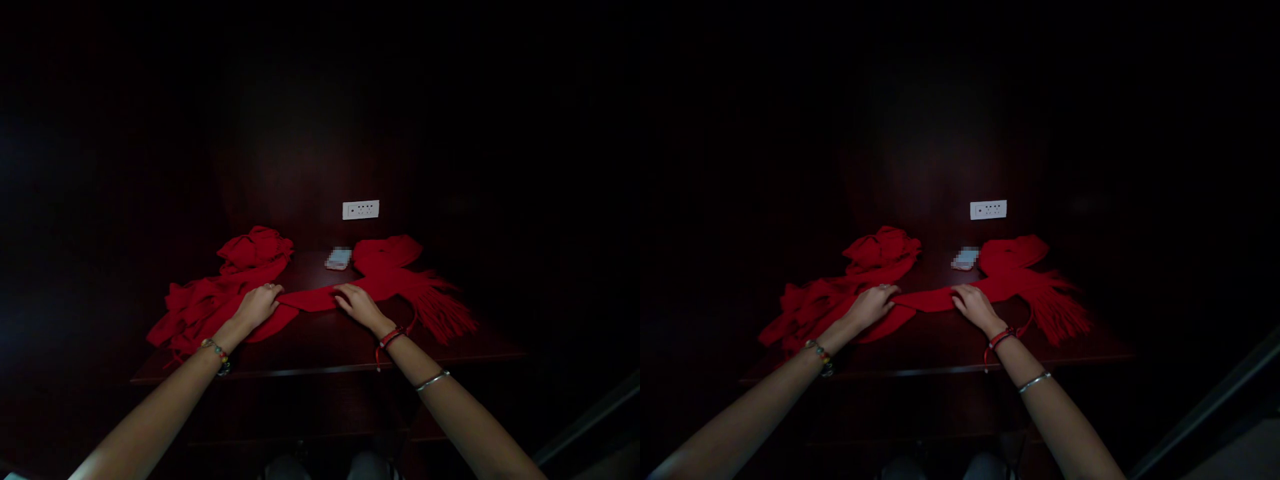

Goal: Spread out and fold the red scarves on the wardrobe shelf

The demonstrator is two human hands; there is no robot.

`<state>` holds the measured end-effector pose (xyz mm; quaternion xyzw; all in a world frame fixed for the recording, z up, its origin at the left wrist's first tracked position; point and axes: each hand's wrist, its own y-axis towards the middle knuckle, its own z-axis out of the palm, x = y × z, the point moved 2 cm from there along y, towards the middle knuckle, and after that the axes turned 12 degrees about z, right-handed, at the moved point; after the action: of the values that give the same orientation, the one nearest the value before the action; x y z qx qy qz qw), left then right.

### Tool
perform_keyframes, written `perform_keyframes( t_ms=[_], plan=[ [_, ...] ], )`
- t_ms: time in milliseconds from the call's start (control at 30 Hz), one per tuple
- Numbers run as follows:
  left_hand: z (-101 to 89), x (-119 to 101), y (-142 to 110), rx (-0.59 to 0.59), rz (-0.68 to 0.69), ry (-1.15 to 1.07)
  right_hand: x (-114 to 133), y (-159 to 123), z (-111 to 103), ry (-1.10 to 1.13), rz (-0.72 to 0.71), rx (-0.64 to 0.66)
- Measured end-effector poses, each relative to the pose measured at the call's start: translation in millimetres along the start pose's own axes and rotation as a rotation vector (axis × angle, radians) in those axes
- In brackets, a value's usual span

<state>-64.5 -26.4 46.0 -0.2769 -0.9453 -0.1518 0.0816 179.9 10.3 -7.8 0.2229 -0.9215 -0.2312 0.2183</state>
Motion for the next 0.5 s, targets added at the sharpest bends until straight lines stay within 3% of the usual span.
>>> perform_keyframes(
  t_ms=[100, 167, 300, 500],
  plan=[
    [-5.6, -18.3, 6.3, -0.023, -0.011, -0.010, 23.6, -4.8, 1.2, -0.016, -0.205, 0.043],
    [-8.5, -31.7, 12.1, -0.021, -0.023, -0.001, 37.2, -5.6, 4.8, -0.061, -0.246, 0.065],
    [-12.6, -46.9, 20.1, 0.006, -0.026, 0.003, 50.9, 1.0, 14.9, -0.090, -0.144, 0.060],
    [-10.2, -43.8, 14.9, 0.015, -0.011, -0.028, 46.8, 8.7, 18.1, -0.050, 0.007, 0.005]
  ],
)
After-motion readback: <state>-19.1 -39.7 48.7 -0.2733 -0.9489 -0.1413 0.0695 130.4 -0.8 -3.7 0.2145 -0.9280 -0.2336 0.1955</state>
